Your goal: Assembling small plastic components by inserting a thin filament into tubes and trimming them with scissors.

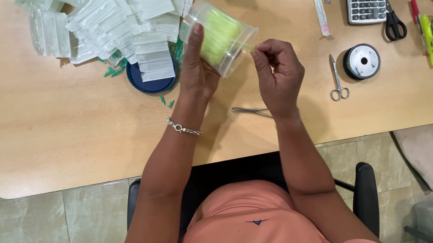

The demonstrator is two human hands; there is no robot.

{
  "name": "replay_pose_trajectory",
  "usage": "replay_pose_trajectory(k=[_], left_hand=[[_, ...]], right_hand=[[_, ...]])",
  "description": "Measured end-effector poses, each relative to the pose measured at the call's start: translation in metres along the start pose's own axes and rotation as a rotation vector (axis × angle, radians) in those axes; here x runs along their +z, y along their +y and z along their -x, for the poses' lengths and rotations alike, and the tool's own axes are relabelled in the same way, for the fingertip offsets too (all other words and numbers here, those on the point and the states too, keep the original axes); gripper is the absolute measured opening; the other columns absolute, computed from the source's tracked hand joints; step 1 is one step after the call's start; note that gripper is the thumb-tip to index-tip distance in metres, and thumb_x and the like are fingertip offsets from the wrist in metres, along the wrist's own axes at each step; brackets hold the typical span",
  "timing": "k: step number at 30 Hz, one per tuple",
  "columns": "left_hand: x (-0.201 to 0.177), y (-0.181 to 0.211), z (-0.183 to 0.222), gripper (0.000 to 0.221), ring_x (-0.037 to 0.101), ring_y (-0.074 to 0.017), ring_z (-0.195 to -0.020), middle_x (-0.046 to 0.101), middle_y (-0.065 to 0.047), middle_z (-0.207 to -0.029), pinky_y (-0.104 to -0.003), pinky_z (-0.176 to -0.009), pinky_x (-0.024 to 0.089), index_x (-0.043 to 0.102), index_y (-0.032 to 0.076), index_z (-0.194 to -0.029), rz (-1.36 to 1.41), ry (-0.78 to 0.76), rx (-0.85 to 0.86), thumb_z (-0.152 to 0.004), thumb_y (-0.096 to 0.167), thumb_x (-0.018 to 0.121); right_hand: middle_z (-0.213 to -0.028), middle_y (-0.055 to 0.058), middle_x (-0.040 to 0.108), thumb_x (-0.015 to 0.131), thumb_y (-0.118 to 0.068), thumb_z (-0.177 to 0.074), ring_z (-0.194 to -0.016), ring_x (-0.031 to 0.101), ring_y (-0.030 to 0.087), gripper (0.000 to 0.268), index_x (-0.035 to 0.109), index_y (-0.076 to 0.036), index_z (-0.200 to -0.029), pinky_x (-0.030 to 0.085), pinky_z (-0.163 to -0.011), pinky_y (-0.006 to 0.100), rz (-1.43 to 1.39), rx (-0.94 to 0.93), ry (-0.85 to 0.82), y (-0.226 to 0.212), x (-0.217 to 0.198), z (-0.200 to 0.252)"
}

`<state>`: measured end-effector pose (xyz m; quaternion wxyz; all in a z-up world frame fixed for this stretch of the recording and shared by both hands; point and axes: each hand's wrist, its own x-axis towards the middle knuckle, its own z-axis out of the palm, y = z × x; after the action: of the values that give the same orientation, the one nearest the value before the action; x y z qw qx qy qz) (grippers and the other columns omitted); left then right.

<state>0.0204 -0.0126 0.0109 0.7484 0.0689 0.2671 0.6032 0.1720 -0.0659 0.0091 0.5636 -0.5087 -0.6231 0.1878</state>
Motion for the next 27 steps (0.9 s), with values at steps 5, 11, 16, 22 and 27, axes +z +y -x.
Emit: replay_pose_trajectory(k=[5, 11, 16, 22, 27], left_hand=[[-0.014, -0.012, -0.007, 0.066, 0.069, -0.0288, -0.108, 0.070, -0.009, -0.117, -0.053, -0.084, 0.065, 0.059, 0.012, -0.131, 0.066, -0.094, 0.059, -0.077, 0.039, 0.086], [-0.017, -0.016, -0.007, 0.063, 0.069, -0.0257, -0.106, 0.070, -0.007, -0.113, -0.043, -0.085, 0.062, 0.059, 0.011, -0.128, 0.049, -0.117, 0.072, -0.079, 0.040, 0.086], [-0.019, -0.016, -0.009, 0.058, 0.070, -0.0256, -0.108, 0.072, -0.008, -0.116, -0.043, -0.089, 0.062, 0.063, 0.009, -0.126, 0.095, -0.112, 0.050, -0.081, 0.038, 0.086], [-0.015, -0.008, -0.009, 0.072, 0.067, -0.0308, -0.115, 0.069, -0.009, -0.125, -0.059, -0.090, 0.063, 0.057, 0.014, -0.137, 0.099, -0.069, 0.038, -0.075, 0.038, 0.087], [-0.022, 0.010, -0.020, 0.089, 0.066, -0.0398, -0.115, 0.065, -0.017, -0.128, -0.063, -0.087, 0.063, 0.060, 0.010, -0.131, 0.103, 0.082, -0.011, -0.055, 0.049, 0.087]], right_hand=[[-0.100, 0.010, 0.067, 0.069, -0.004, -0.104, -0.088, 0.064, 0.015, 0.012, 0.059, -0.004, -0.110, 0.056, -0.080, 0.025, -0.162, 0.024, 0.060, 0.002, 0.019, 0.002], [-0.096, 0.007, 0.071, 0.075, -0.004, -0.100, -0.087, 0.067, 0.012, 0.013, 0.064, -0.003, -0.107, 0.059, -0.081, 0.024, -0.204, 0.037, 0.098, 0.001, 0.032, 0.005], [-0.097, 0.007, 0.070, 0.070, -0.004, -0.103, -0.091, 0.063, 0.019, 0.004, 0.074, -0.002, -0.103, 0.053, -0.083, 0.031, 0.055, -0.159, 0.041, -0.009, 0.028, -0.001], [-0.102, 0.010, 0.061, 0.070, 0.001, -0.103, -0.087, 0.058, 0.019, 0.009, 0.073, 0.002, -0.111, 0.050, -0.071, 0.028, 0.084, -0.213, 0.051, 0.011, 0.009, 0.001], [-0.104, 0.011, 0.065, 0.067, -0.002, -0.104, -0.094, 0.064, 0.019, 0.011, 0.075, -0.002, -0.111, 0.053, -0.077, 0.028, 0.193, -0.063, -0.089, 0.036, -0.006, -0.021]])
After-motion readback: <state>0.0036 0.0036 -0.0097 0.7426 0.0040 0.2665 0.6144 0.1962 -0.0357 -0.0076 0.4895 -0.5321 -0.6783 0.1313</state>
